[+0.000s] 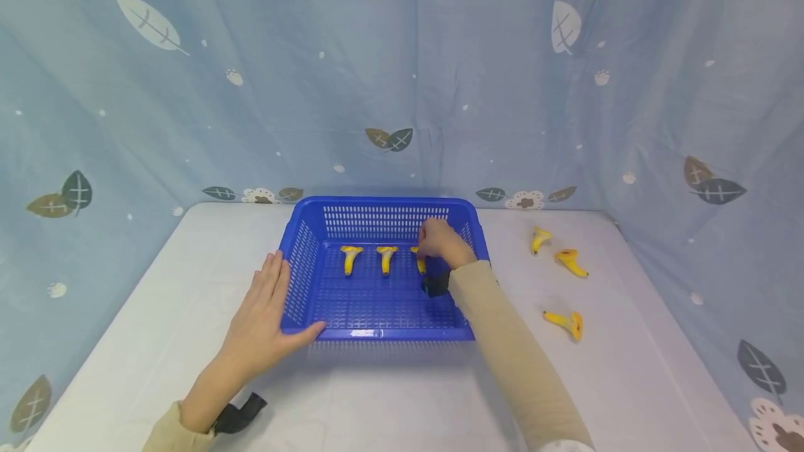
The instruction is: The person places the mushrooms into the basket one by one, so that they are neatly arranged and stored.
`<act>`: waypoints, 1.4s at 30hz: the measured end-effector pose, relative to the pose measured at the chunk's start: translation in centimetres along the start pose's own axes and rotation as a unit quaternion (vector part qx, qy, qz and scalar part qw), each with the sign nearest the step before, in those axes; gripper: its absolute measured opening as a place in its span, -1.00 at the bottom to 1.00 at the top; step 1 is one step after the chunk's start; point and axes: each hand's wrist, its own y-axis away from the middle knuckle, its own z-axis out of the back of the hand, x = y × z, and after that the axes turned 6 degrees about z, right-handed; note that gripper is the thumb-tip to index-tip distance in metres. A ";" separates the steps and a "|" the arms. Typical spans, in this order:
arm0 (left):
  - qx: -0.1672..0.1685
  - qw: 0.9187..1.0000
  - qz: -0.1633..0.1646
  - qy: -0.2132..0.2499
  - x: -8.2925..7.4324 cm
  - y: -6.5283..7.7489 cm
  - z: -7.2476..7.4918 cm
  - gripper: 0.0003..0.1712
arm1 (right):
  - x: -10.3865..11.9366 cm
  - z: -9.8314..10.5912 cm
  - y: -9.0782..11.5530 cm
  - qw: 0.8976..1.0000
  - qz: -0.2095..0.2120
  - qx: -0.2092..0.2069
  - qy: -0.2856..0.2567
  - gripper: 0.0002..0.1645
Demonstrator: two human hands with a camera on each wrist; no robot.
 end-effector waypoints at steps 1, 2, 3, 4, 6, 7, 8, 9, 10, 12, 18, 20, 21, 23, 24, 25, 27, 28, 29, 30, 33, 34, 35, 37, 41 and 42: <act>0.000 1.000 0.000 0.000 0.0 0.0 0.0 0.39 | 0.0 0.0 0.0 1.000 -0.001 0.001 0.002 -0.83; 0.000 1.000 0.000 0.000 0.0 0.0 0.0 0.39 | 0.0 0.0 -0.1 1.000 -0.003 0.003 0.004 -0.81; 0.000 1.000 -0.001 0.000 0.0 0.0 0.0 0.39 | 0.0 0.0 -0.1 1.000 -0.002 0.005 0.006 -0.80; -0.001 1.000 -0.001 0.001 0.0 0.0 0.0 0.39 | 0.0 -0.1 -0.2 1.000 -0.002 0.007 0.008 -0.79; 0.000 1.000 -0.001 0.000 0.0 0.0 -0.1 0.39 | -0.1 -0.1 -0.2 1.000 -0.004 0.011 0.010 -0.77; 0.000 1.000 0.000 0.000 0.0 0.0 -0.1 0.39 | -0.1 0.0 -0.2 1.000 -0.004 0.012 0.014 -0.77; 0.001 1.000 0.000 -0.001 0.0 0.0 -0.1 0.39 | -0.1 0.0 -0.2 1.000 -0.005 0.012 0.014 -0.76; 0.000 1.000 -0.001 -0.002 0.0 0.0 -0.1 0.39 | -0.1 0.0 -0.2 1.000 -0.004 0.012 0.015 -0.76; -0.001 1.000 -0.001 -0.002 0.0 0.0 -0.1 0.39 | 0.0 0.0 -0.2 1.000 -0.004 0.011 0.016 -0.76; 0.001 1.000 0.001 -0.001 0.0 0.0 -0.1 0.39 | 0.0 0.1 -0.2 1.000 -0.003 0.013 0.018 -0.75; 0.002 1.000 0.001 0.000 0.0 0.0 -0.1 0.39 | 0.0 0.1 -0.1 1.000 0.006 0.011 0.023 -0.70; 0.000 1.000 -0.002 -0.001 0.0 0.0 -0.1 0.39 | 0.0 0.1 -0.1 1.000 0.008 0.008 0.024 -0.67; -0.002 1.000 -0.002 -0.002 0.0 0.0 -0.1 0.39 | 0.1 0.2 0.0 1.000 0.010 0.006 0.023 -0.66; -0.005 1.000 -0.004 -0.001 0.0 0.0 -0.1 0.39 | 0.2 0.3 0.1 1.000 0.013 0.003 0.020 -0.63; -0.006 1.000 -0.005 0.001 0.0 0.0 -0.1 0.39 | 0.2 0.3 0.1 1.000 0.012 0.001 0.017 -0.62; -0.006 1.000 -0.005 0.002 0.0 0.0 -0.1 0.39 | 0.2 0.3 0.1 1.000 0.013 -0.002 0.014 -0.61; -0.006 1.000 -0.005 0.003 0.0 0.0 -0.1 0.39 | 0.2 0.4 0.1 1.000 0.019 -0.007 0.011 -0.59; -0.006 1.000 -0.005 0.004 0.0 0.0 -0.1 0.39 | 0.1 0.4 0.1 1.000 0.023 -0.011 0.008 -0.59; -0.005 1.000 -0.005 0.004 0.0 0.0 -0.1 0.39 | 0.1 0.5 0.0 0.999 0.028 -0.015 0.004 -0.59; -0.004 1.000 -0.004 0.003 0.0 0.0 -0.1 0.38 | 0.0 0.5 0.0 0.999 0.034 -0.019 -0.001 -0.59; -0.001 1.000 -0.003 0.001 0.0 -0.1 -0.1 0.38 | 0.1 0.7 0.2 0.998 0.051 -0.033 -0.016 -0.60; -0.001 1.000 -0.003 0.000 0.0 -0.1 -0.1 0.38 | 0.1 0.8 0.2 0.998 0.055 -0.037 -0.023 -0.60; 0.000 1.000 -0.002 0.000 0.0 -0.1 0.0 0.38 | 0.1 0.9 0.3 0.997 0.057 -0.040 -0.027 -0.60; 0.001 1.000 -0.002 0.001 0.0 -0.1 0.0 0.38 | 0.2 1.1 0.4 0.996 0.061 -0.048 -0.031 -0.60; 0.002 1.000 0.000 0.004 0.0 0.0 0.0 0.38 | 0.3 1.5 0.4 0.994 0.069 -0.064 -0.047 -0.57; 0.001 1.000 0.000 0.004 0.0 0.0 0.0 0.38 | 0.3 1.7 0.4 0.994 0.072 -0.070 -0.051 -0.57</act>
